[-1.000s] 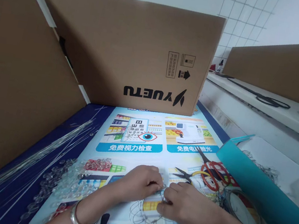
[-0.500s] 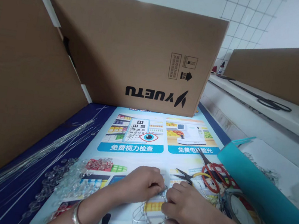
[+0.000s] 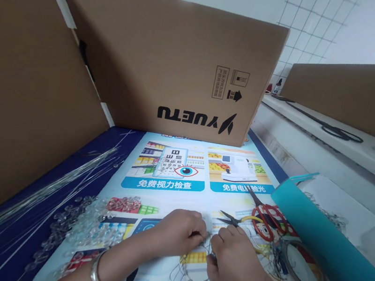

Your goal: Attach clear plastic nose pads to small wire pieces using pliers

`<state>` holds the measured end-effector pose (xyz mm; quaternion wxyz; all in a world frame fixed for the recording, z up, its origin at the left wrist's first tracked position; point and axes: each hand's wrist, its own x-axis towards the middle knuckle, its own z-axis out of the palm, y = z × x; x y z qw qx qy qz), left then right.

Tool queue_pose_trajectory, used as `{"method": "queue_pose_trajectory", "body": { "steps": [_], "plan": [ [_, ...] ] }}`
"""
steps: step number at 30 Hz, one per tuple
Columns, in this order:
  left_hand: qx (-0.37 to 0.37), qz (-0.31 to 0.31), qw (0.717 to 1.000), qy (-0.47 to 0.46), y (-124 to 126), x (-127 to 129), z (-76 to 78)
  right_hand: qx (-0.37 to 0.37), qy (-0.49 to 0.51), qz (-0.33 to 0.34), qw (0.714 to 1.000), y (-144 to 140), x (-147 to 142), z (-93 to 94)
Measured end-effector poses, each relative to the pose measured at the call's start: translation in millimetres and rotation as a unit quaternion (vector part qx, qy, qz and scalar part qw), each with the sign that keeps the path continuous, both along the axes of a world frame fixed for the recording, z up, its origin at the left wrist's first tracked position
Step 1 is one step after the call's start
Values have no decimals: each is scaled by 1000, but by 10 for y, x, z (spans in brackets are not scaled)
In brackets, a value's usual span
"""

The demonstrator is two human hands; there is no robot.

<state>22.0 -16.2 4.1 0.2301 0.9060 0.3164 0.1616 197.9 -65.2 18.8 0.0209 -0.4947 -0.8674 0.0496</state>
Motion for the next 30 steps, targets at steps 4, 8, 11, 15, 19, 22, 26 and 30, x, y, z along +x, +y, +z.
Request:
{"method": "queue_pose_trajectory", "body": {
  "steps": [4,8,11,15,19,22,26,30],
  "plan": [
    [0,0,1000,8,-7,9,-3,4,-25,11,1000,12,-15,-31],
    [-8,9,1000,13,-17,17,-24,-8,-62,-3,998,19,-66,-2],
    [-13,18,1000,19,-28,23,-42,-46,-84,3,995,35,-100,63],
    [-12,24,999,20,-37,24,-43,-40,-85,8,996,56,-110,72],
    [-7,37,999,23,-22,17,-33,-5,-72,9,997,68,-88,29],
    [-4,41,999,28,-8,12,-31,-9,-81,9,997,76,-75,69],
    [-4,44,998,35,-11,12,-32,-41,-102,21,994,99,-99,151],
    [-9,48,998,33,-27,9,-40,-73,-105,10,992,139,-156,146]
  ]
}}
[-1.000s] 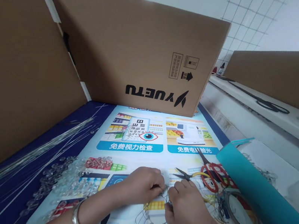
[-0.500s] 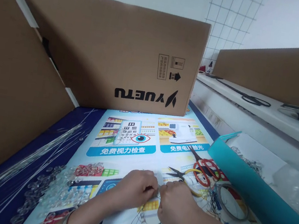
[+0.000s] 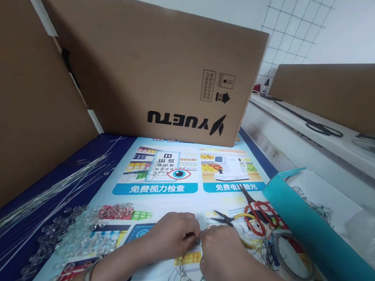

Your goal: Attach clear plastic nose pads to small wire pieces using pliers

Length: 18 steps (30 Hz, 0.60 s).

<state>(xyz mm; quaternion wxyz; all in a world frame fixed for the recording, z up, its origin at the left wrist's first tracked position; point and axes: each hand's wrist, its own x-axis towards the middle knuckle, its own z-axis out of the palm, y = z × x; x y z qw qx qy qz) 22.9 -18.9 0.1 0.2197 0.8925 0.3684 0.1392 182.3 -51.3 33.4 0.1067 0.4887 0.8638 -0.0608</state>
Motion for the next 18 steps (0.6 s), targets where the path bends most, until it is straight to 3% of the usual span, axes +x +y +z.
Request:
{"method": "queue_pose_trajectory", "body": {
  "steps": [10,18],
  "plan": [
    [3,-4,1000,-30,21,-1,-36,25,25,-58,998,-34,37,-20],
    [-22,-6,999,-50,20,0,-32,60,65,-59,994,-24,58,-34]
  ]
}}
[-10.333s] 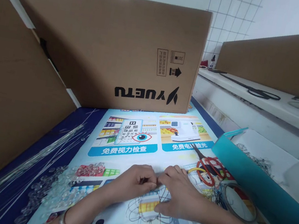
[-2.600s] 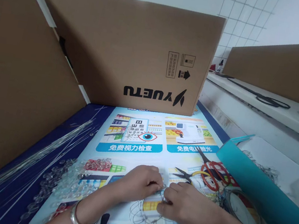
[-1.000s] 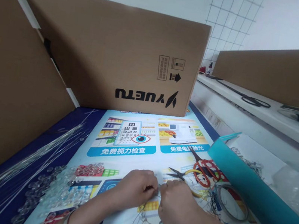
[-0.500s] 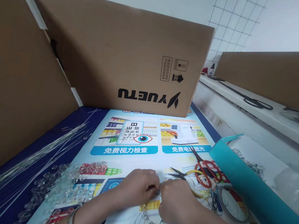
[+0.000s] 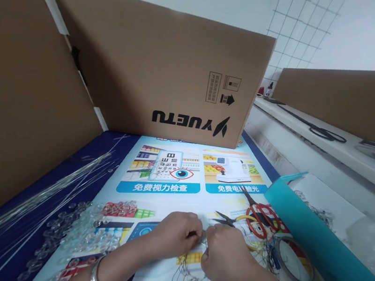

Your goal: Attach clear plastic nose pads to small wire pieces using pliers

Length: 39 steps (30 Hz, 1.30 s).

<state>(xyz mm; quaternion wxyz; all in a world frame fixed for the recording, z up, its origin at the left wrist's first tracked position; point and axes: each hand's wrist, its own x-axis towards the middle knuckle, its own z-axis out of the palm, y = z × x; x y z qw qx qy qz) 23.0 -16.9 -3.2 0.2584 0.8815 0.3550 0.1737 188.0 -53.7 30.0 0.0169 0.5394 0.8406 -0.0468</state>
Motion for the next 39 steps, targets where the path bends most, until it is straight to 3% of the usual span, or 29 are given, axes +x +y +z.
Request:
{"method": "queue_pose_trajectory", "body": {
  "steps": [11,20,31,39],
  "plan": [
    [-66,-16,997,-40,25,-6,40,-23,-6,-16,1000,7,-19,18],
    [-158,21,984,-86,40,-20,3,-79,-23,-24,996,31,-22,60],
    [-49,53,997,-22,22,20,3,-30,-10,2,999,3,13,10],
    [-25,74,997,5,6,20,-31,-25,-1,0,1000,-1,17,-4]
  ]
}}
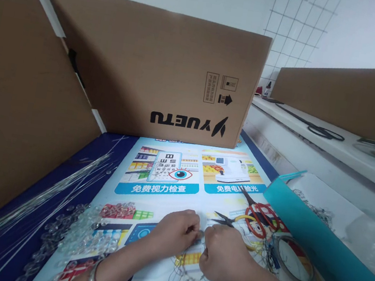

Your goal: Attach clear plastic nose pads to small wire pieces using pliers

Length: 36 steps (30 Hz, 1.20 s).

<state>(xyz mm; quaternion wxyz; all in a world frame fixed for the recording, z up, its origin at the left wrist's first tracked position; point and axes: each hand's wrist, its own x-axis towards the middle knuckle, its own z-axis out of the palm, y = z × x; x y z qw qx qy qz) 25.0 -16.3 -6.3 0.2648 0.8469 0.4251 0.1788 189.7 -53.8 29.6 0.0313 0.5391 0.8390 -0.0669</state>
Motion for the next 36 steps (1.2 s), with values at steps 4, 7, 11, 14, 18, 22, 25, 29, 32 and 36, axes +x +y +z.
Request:
{"method": "queue_pose_trajectory", "body": {
  "steps": [4,7,11,14,18,22,25,29,32,36],
  "plan": [
    [-3,18,1000,13,-5,15,8,6,6,-4,1000,8,-9,-1],
    [-11,25,999,22,-5,22,10,6,0,-6,1000,14,-17,7],
    [-22,20,999,19,-9,31,1,9,2,-5,1000,20,-24,9],
    [-25,22,999,18,-11,39,-7,9,3,-5,1000,22,-29,4],
    [-36,29,999,23,-10,50,6,8,1,-9,1000,26,-37,5],
    [-44,38,998,28,-9,57,28,7,6,-6,1000,36,-39,10],
    [-44,38,998,23,-7,57,20,5,7,-7,1000,46,-32,5],
    [-45,37,998,19,-5,55,-4,6,7,-6,1000,56,-22,0],
    [-53,36,998,19,-2,54,-7,0,7,-7,1000,59,-23,4],
    [-54,36,998,13,-2,55,-3,-13,4,-6,1000,61,-28,-6]
  ]
}}
